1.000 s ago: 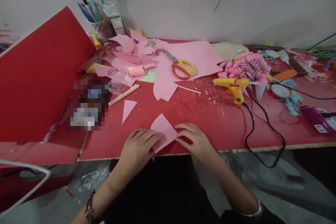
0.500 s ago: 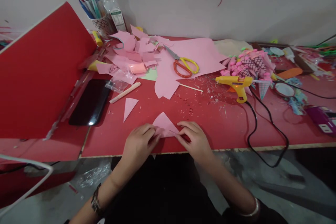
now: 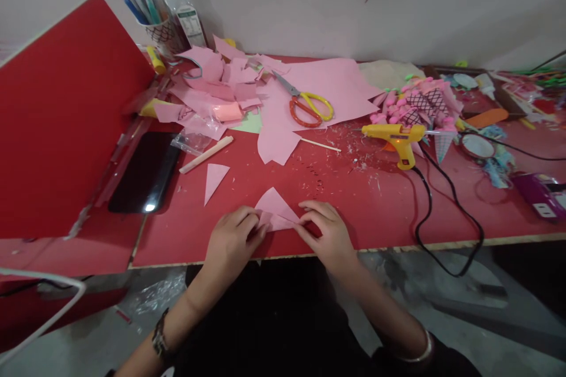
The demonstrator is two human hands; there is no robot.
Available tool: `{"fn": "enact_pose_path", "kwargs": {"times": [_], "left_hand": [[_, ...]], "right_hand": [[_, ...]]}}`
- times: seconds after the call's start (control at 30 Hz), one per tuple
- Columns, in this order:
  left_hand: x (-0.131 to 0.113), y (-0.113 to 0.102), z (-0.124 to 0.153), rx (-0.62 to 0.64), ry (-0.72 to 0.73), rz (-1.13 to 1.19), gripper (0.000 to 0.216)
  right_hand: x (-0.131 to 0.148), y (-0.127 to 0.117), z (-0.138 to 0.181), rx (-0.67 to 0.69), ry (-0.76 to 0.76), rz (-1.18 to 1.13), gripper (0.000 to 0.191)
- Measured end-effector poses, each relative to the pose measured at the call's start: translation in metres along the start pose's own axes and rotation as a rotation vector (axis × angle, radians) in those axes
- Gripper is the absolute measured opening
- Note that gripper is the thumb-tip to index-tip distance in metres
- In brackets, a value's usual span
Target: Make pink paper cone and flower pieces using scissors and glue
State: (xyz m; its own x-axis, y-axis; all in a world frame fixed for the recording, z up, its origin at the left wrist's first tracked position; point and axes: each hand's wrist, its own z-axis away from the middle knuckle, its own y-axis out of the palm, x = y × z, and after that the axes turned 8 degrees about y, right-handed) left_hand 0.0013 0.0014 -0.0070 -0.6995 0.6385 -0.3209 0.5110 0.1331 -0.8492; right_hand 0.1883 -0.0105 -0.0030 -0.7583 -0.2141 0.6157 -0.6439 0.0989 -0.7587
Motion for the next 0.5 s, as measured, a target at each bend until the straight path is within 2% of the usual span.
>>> {"fn": "enact_pose_path", "kwargs": {"times": [0.27, 0.5], "left_hand": [[-0.0007, -0.0001, 0.0004, 0.020, -0.023, 0.029, 0.026], [-0.0016, -0.0009, -0.0007, 0.003, -0.014, 0.007, 0.028]], "right_hand": [[-0.0007, -0.0023, 0.0020, 0.048, 0.048, 0.025, 0.008], [-0.0003, -0.0075, 0.0007, 0.040, 0.064, -0.051, 0.021]]}}
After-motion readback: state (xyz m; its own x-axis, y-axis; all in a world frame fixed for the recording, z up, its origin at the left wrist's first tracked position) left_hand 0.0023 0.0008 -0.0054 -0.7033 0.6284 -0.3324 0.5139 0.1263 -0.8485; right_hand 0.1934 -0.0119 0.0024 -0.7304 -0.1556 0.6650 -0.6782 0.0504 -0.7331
